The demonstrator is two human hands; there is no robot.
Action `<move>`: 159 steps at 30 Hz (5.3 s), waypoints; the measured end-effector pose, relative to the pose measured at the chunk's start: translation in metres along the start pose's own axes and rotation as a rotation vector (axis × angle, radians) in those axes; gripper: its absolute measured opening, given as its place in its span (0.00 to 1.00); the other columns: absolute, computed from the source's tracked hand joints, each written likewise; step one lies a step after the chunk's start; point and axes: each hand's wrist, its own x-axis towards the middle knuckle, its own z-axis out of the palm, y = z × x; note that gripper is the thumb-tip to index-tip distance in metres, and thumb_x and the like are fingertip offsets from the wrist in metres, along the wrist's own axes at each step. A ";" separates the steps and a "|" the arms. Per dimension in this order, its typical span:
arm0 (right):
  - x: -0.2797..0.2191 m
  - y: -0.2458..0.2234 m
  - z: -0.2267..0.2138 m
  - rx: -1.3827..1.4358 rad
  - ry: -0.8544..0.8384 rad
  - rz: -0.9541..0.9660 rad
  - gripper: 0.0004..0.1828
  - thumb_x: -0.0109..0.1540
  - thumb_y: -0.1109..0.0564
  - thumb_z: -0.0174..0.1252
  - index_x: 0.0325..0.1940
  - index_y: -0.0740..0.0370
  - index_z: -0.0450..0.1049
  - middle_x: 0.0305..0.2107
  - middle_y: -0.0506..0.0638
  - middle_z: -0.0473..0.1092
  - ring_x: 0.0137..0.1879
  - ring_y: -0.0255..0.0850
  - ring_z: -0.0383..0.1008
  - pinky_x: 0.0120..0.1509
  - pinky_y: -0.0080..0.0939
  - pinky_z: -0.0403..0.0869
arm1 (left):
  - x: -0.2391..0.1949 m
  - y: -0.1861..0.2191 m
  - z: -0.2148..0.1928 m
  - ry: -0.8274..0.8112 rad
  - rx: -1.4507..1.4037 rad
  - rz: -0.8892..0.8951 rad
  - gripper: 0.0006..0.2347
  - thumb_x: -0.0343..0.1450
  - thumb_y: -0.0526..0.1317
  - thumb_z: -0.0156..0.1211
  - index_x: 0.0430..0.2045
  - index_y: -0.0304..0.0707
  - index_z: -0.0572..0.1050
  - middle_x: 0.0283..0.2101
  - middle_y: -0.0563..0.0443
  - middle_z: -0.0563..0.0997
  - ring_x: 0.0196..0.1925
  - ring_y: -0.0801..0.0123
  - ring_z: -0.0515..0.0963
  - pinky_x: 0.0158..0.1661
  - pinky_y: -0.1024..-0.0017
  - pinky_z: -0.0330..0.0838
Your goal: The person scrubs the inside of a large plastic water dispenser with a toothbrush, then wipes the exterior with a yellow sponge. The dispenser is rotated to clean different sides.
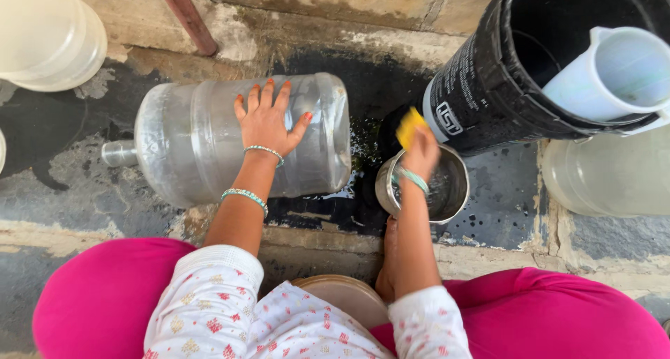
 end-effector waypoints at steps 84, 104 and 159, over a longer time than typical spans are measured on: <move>0.008 0.015 -0.082 -0.161 -0.258 0.060 0.11 0.68 0.56 0.61 0.46 0.65 0.68 0.31 0.51 0.73 0.34 0.38 0.72 0.39 0.40 0.73 | 0.007 -0.021 -0.004 0.007 -0.076 0.005 0.32 0.63 0.66 0.64 0.57 0.49 0.76 0.60 0.41 0.74 0.62 0.46 0.67 0.64 0.45 0.50; 0.021 0.093 -0.107 -1.180 -0.323 0.233 0.26 0.59 0.45 0.63 0.56 0.61 0.75 0.48 0.69 0.74 0.55 0.63 0.76 0.60 0.56 0.74 | 0.006 -0.018 -0.016 0.051 -0.068 0.040 0.31 0.63 0.64 0.67 0.55 0.46 0.77 0.59 0.42 0.75 0.60 0.48 0.68 0.62 0.48 0.52; 0.023 -0.029 0.144 -0.077 -0.726 0.662 0.49 0.64 0.22 0.32 0.70 0.63 0.67 0.62 0.54 0.70 0.68 0.44 0.69 0.73 0.44 0.63 | 0.001 -0.007 0.002 -0.007 -0.091 -0.005 0.24 0.69 0.47 0.52 0.61 0.45 0.71 0.67 0.38 0.69 0.71 0.40 0.63 0.67 0.36 0.44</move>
